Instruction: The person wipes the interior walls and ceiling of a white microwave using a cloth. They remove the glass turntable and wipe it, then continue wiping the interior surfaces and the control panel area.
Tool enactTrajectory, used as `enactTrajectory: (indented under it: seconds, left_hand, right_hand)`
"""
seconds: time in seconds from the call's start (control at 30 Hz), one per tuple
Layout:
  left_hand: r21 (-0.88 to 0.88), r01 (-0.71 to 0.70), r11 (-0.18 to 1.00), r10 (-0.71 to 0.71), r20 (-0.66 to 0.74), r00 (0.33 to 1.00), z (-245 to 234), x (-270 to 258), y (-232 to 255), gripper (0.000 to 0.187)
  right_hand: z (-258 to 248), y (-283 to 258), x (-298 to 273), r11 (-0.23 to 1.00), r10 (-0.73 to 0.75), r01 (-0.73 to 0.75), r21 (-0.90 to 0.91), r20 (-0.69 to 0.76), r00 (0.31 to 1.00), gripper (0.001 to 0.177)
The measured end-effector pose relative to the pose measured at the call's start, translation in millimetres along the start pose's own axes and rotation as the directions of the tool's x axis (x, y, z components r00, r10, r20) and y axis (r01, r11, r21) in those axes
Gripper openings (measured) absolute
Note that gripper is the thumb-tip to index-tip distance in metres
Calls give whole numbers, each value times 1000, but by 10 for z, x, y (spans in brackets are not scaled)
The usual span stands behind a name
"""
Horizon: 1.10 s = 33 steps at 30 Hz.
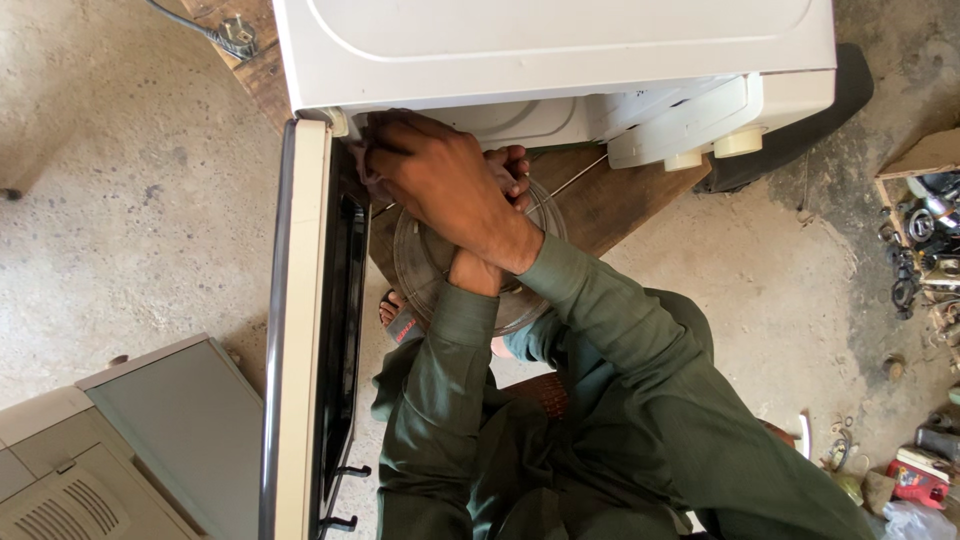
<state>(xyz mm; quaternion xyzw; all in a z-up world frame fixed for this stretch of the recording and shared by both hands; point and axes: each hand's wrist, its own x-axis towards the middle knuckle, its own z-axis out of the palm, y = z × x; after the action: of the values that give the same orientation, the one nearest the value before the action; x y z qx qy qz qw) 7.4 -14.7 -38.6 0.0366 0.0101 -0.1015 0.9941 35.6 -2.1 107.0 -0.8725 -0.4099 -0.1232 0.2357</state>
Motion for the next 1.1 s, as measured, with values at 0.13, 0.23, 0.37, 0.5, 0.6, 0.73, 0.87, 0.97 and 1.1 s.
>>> enactTrajectory:
  seconds: [0.13, 0.23, 0.37, 0.5, 0.6, 0.73, 0.87, 0.97, 1.1]
  left_hand:
    - [-145, 26, 989, -27, 1, 1000, -177, 85, -53, 54]
    - [-88, -5, 996, -3, -86, 996, -309, 103, -98, 49]
    - [-36, 11, 999, -12, -38, 999, -426, 150, -144, 46]
    - [-36, 62, 997, -64, -63, 996, -362, 130, -234, 48]
    - [355, 21, 934, 22, -118, 993, -129, 49, -235, 42]
    - [986, 76, -150, 230, -40, 972, 327, -155, -76, 34]
    - [791, 238, -564, 287, -82, 954, 756, -301, 91, 26]
    - [737, 369, -566, 374, -170, 912, 955, -309, 233, 27]
    - [749, 390, -535, 458, -131, 879, 1002, -320, 381, 38]
  right_hand:
    - [63, 62, 27, 998, 30, -34, 46, 86, 996, 16]
    - [108, 106, 49, 998, 30, -37, 47, 150, 988, 21]
    - [133, 133, 40, 999, 43, -45, 9, 152, 987, 19]
    - [-10, 252, -68, 989, 149, -150, -12, 230, 962, 28]
    - [-225, 385, -223, 983, 157, -173, 68, 192, 969, 33]
    - [-467, 544, -476, 992, 118, -123, 41, 98, 988, 36]
    - [-524, 650, -641, 979, 199, -197, -59, 40, 979, 36]
    - [-506, 711, -664, 985, 164, -163, -61, 5, 986, 39]
    - [-413, 732, -587, 993, 114, -116, 15, 76, 991, 36]
